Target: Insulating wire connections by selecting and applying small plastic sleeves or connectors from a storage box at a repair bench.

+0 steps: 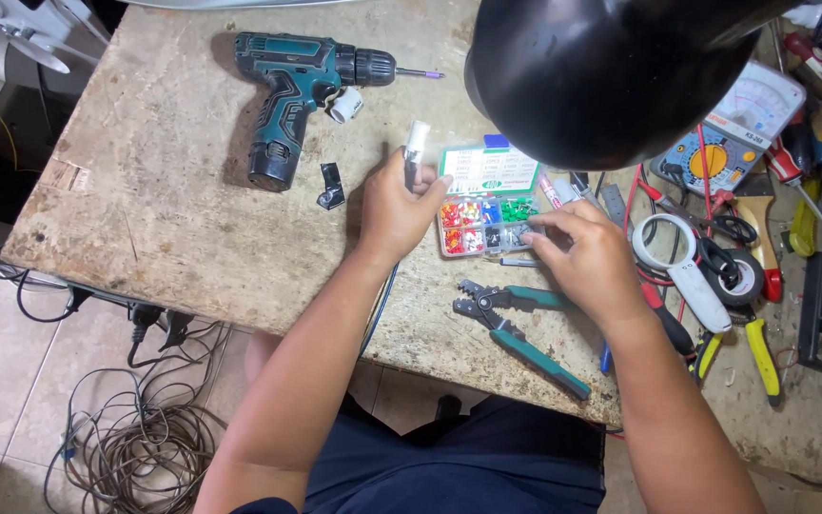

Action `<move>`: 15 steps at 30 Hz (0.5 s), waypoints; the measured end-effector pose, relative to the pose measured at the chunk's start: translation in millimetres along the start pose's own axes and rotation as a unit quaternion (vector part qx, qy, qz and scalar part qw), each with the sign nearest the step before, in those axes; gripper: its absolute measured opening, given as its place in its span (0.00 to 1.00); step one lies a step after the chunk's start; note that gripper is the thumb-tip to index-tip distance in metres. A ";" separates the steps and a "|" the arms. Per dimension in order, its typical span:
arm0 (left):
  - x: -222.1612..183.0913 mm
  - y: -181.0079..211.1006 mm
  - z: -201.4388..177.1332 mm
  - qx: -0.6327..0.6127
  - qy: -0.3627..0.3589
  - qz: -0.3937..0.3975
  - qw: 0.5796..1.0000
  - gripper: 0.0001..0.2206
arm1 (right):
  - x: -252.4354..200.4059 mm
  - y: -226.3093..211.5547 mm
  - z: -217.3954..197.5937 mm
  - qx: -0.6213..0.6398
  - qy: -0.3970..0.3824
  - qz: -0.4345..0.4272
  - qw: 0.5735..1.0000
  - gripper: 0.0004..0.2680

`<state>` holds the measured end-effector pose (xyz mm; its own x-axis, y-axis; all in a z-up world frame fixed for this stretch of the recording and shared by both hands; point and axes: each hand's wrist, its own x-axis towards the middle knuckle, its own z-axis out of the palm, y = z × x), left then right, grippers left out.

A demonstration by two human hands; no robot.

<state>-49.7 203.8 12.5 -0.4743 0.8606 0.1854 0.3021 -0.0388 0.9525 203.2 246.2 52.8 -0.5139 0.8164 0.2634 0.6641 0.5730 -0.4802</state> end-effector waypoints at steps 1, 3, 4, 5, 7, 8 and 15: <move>0.7 2.0 -0.9 0.000 0.001 -0.001 1.000 0.12 | -1.1 -0.6 0.9 0.000 -0.001 0.000 1.000 0.08; 2.2 5.8 -2.3 0.000 0.003 -0.018 1.000 0.12 | -3.5 -1.4 2.7 0.012 0.005 0.005 1.000 0.08; 2.5 3.7 -1.7 0.000 0.003 -0.019 1.000 0.12 | -5.3 -0.1 3.2 0.012 0.004 0.005 1.000 0.08; 3.5 1.8 -1.0 0.006 0.004 -0.026 1.000 0.11 | -6.8 1.4 3.5 0.019 0.010 0.006 1.000 0.08; 6.0 1.8 -1.3 0.011 0.005 -0.032 0.999 0.09 | -9.9 2.9 5.7 0.025 0.016 0.007 1.000 0.09; 7.7 3.7 -2.4 0.011 -0.003 -0.053 0.999 0.10 | -11.5 3.1 7.7 0.049 0.028 0.022 0.998 0.09; 15.2 -1.5 -3.2 -0.086 -0.029 -0.119 0.989 0.09 | -15.7 -3.0 11.0 0.133 0.050 0.077 0.987 0.14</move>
<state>-60.0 215.3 14.6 -0.4647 0.8836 -0.0574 0.0406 0.0860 0.9955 203.3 230.9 40.9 -0.3525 0.9031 0.2454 0.5574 0.4132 -0.7201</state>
